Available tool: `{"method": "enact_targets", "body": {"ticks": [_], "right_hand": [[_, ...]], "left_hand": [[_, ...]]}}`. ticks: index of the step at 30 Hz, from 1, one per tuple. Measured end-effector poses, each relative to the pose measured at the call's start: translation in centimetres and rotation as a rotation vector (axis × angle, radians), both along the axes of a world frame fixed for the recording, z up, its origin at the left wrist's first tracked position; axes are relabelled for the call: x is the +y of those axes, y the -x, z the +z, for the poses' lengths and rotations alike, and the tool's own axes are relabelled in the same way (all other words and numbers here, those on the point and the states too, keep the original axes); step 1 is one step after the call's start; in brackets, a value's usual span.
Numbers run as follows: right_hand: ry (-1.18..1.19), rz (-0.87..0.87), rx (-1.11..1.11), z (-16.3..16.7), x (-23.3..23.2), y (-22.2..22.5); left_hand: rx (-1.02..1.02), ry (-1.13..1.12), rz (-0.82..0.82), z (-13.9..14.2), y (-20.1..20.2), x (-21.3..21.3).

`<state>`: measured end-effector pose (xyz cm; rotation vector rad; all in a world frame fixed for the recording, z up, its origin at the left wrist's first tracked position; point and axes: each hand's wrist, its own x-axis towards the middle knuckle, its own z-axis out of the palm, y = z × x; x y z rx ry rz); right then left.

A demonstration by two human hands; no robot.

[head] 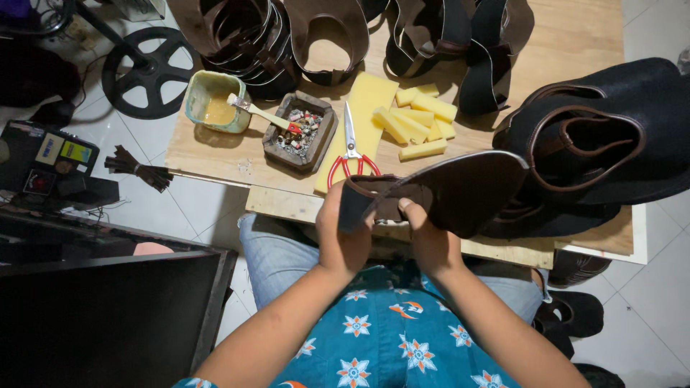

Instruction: The person inserts yellow foam pieces into brown sandal uppers, trims excess foam with scissors, and uses a metal tool to press and shape the foam along the inner edges. The person repeats this process on multiple uppers, placing finished pieces aside on the table.

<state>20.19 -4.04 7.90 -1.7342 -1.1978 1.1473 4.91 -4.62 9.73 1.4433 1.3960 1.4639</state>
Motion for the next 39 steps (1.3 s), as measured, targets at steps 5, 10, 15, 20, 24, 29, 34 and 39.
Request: {"method": "enact_targets", "body": {"ticks": [5,10,15,20,24,29,34,39], "right_hand": [[-0.160,-0.064,0.015,0.8,0.1,0.5],[-0.169,-0.075,0.480,1.6,0.2,1.4],[0.024,-0.167,0.571,-0.3,0.8,0.7],[-0.027,-0.081,0.073,-2.8,2.6,-2.7],[-0.076,0.291,0.055,-2.1,2.5,-4.4],[0.016,0.420,0.167,0.3,0.8,-1.9],[-0.229,0.206,0.108,3.2,0.2,-3.1],[-0.504,0.241,-0.034,4.8,-1.6,-4.6]], "left_hand": [[-0.032,-0.086,0.044,-0.9,0.3,0.2],[-0.130,0.170,-0.025,-1.3,0.4,-0.7],[0.100,0.056,-0.147,-0.5,0.1,-1.4],[0.195,0.347,-0.441,-0.2,2.3,-1.2],[-0.465,0.514,-0.512,-2.0,3.4,-1.0],[-0.472,0.484,-0.492,-4.3,3.1,-1.9],[-0.812,0.616,-0.397,-5.5,3.5,-2.0],[-0.842,0.641,-0.351,-6.6,3.6,-1.8]]}}
